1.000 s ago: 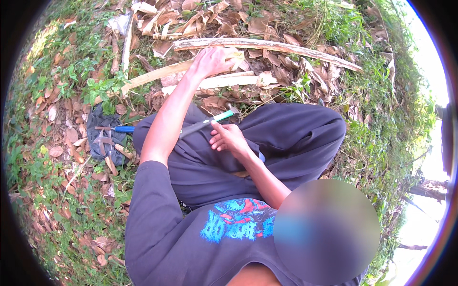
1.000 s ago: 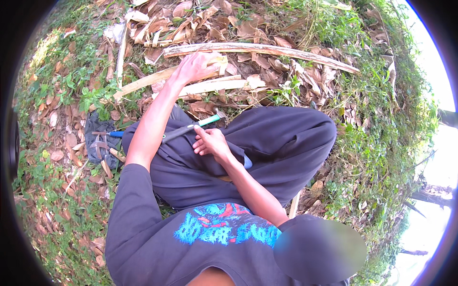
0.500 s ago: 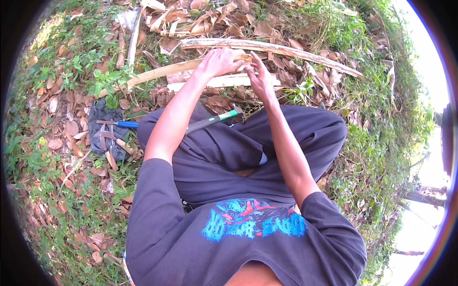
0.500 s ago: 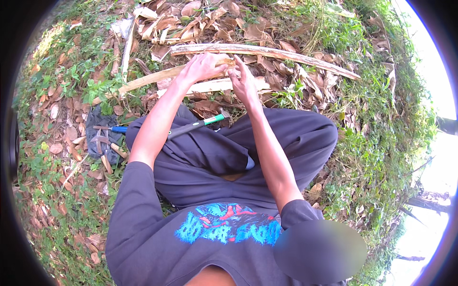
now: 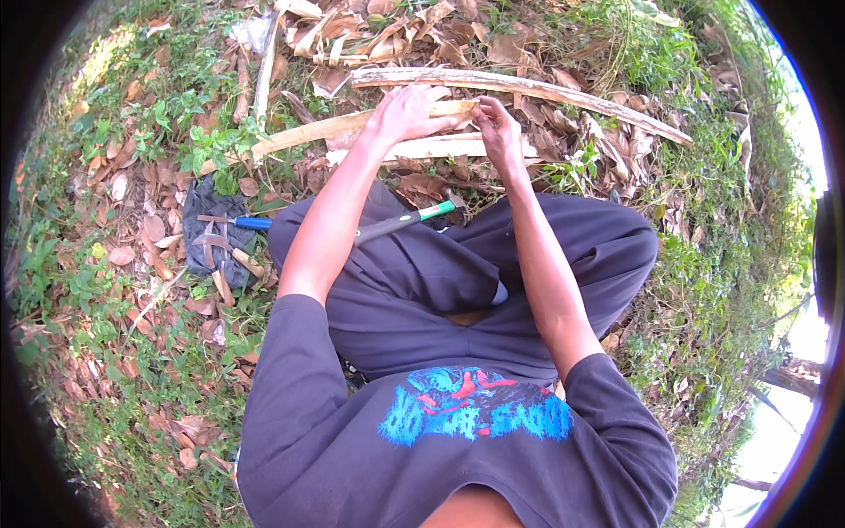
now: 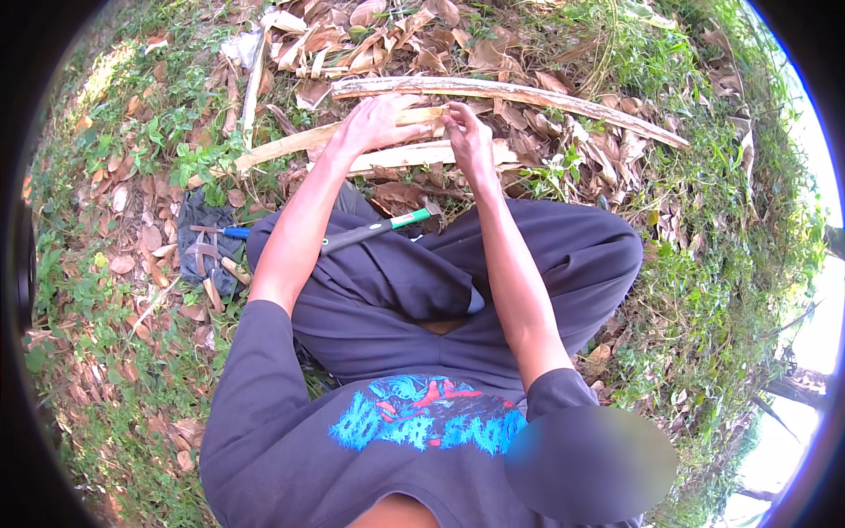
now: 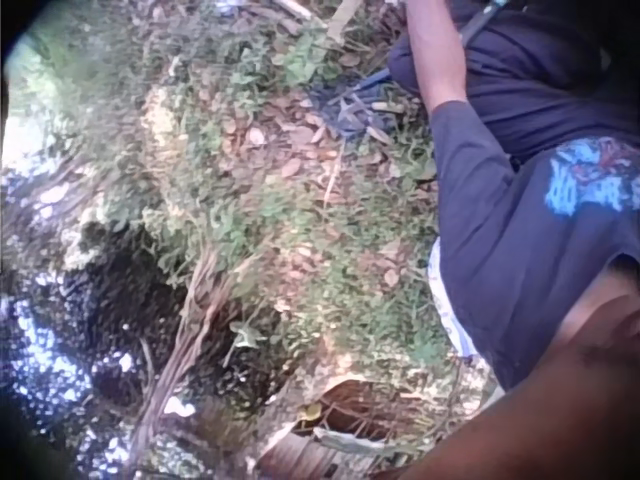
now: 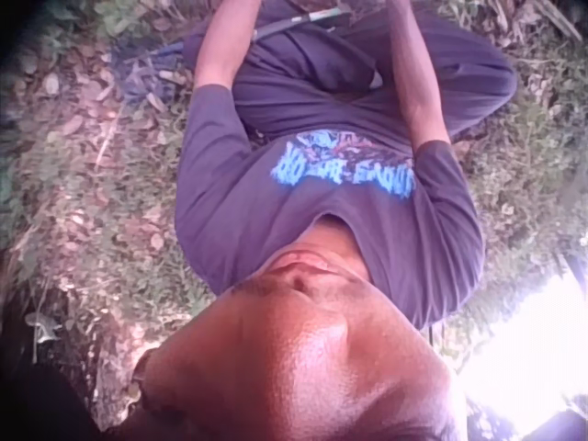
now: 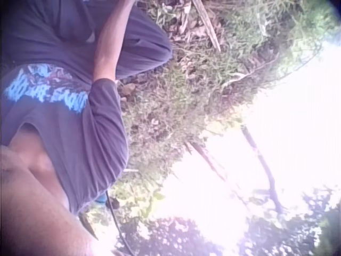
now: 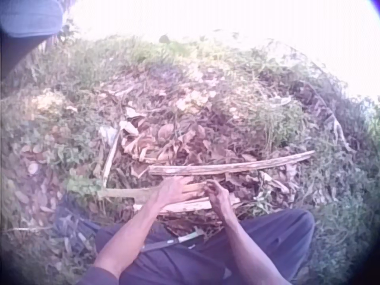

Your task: The person sits on the ground and uses a small axe to split and shape thin wooden sticks. They repeatedly strike the wood to create notches and refine the pieces, occasionally adjusting the wood's position on the ground.

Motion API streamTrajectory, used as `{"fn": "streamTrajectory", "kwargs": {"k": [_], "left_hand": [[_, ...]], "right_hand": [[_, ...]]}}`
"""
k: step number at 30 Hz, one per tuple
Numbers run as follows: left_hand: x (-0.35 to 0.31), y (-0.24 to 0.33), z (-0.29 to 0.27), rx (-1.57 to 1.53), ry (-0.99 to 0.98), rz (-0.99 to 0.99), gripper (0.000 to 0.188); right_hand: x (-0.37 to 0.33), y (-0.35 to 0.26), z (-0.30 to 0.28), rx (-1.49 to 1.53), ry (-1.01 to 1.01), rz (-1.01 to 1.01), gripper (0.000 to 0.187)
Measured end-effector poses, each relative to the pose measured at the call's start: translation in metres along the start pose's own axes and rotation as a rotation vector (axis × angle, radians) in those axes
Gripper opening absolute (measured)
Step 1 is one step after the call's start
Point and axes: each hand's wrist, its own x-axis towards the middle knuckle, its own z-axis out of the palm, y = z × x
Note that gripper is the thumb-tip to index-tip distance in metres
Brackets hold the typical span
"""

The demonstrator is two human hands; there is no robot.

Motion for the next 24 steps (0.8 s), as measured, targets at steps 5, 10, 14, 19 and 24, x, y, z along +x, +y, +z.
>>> {"fn": "streamTrajectory", "kwargs": {"k": [5,10,14,19,24], "left_hand": [[-0.008,-0.004,-0.005,0.04,0.09,0.05,0.061],[0.005,0.026,-0.006,-0.087,0.013,0.108,0.048],[0.015,0.016,0.008,-0.266,0.067,0.197,0.033],[0.012,0.018,0.011,-0.221,0.076,0.125,0.033],[0.019,0.004,0.02,-0.13,0.213,0.194,0.039]], "right_hand": [[0.005,0.01,0.0,0.009,0.008,-0.032,0.032],[0.0,0.005,-0.003,0.06,-0.048,0.027,0.032],[0.001,-0.003,-0.003,0.065,-0.015,0.013,0.033],[-0.033,0.0,-0.009,0.032,0.227,0.158,0.031],[-0.155,-0.057,-0.008,0.36,-0.268,0.759,0.033]]}}
